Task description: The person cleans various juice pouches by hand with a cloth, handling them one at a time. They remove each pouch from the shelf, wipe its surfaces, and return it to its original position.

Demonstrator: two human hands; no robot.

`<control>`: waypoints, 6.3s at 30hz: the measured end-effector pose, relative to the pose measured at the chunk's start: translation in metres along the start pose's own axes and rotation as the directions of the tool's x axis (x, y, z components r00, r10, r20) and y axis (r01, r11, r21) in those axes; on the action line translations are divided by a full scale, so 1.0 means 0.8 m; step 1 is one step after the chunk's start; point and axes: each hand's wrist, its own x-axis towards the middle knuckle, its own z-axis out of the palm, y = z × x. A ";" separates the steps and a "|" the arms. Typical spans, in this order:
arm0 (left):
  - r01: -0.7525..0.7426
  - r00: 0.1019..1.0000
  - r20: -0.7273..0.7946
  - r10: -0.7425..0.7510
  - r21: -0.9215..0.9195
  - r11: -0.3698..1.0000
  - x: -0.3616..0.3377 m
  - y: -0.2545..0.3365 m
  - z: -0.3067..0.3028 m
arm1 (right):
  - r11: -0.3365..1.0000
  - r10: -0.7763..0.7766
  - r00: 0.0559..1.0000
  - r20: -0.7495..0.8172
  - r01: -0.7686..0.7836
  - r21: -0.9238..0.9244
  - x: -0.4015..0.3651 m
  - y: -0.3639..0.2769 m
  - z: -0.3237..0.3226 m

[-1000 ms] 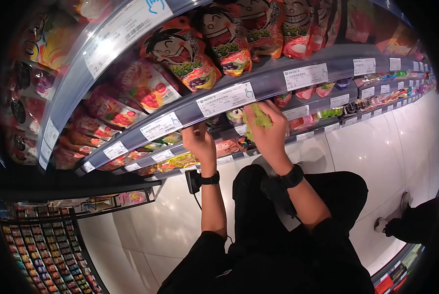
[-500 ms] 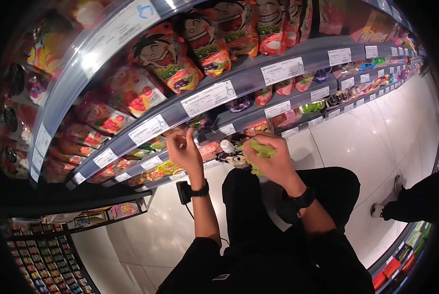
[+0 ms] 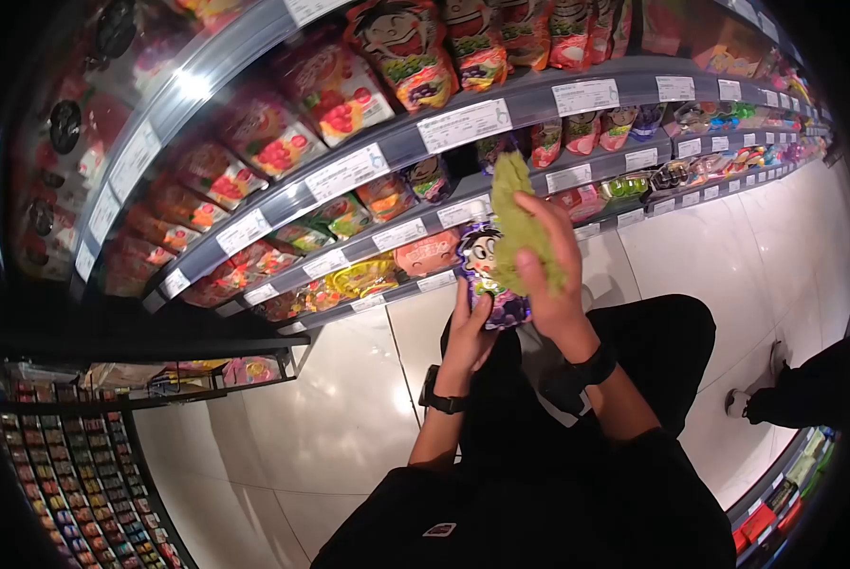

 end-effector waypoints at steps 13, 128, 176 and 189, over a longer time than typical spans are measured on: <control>-0.073 0.995 -0.077 0.061 -0.164 0.984 -0.071 0.015 0.008 | 0.591 -0.209 0.706 0.677 0.642 -0.488 -0.036 -0.021 0.030; -0.281 0.710 0.037 0.703 0.931 0.235 0.152 0.089 0.011 | 0.654 0.004 0.980 0.200 0.149 -0.742 0.194 0.197 0.008; -0.029 0.579 0.223 0.784 0.967 -0.254 0.227 0.072 -0.006 | 0.883 0.354 0.917 0.184 -0.262 -0.390 0.082 0.082 -0.114; 0.095 0.299 0.113 0.948 0.985 -0.147 0.198 0.114 -0.006 | 0.915 0.306 0.916 0.259 -0.207 -0.347 0.091 0.069 -0.110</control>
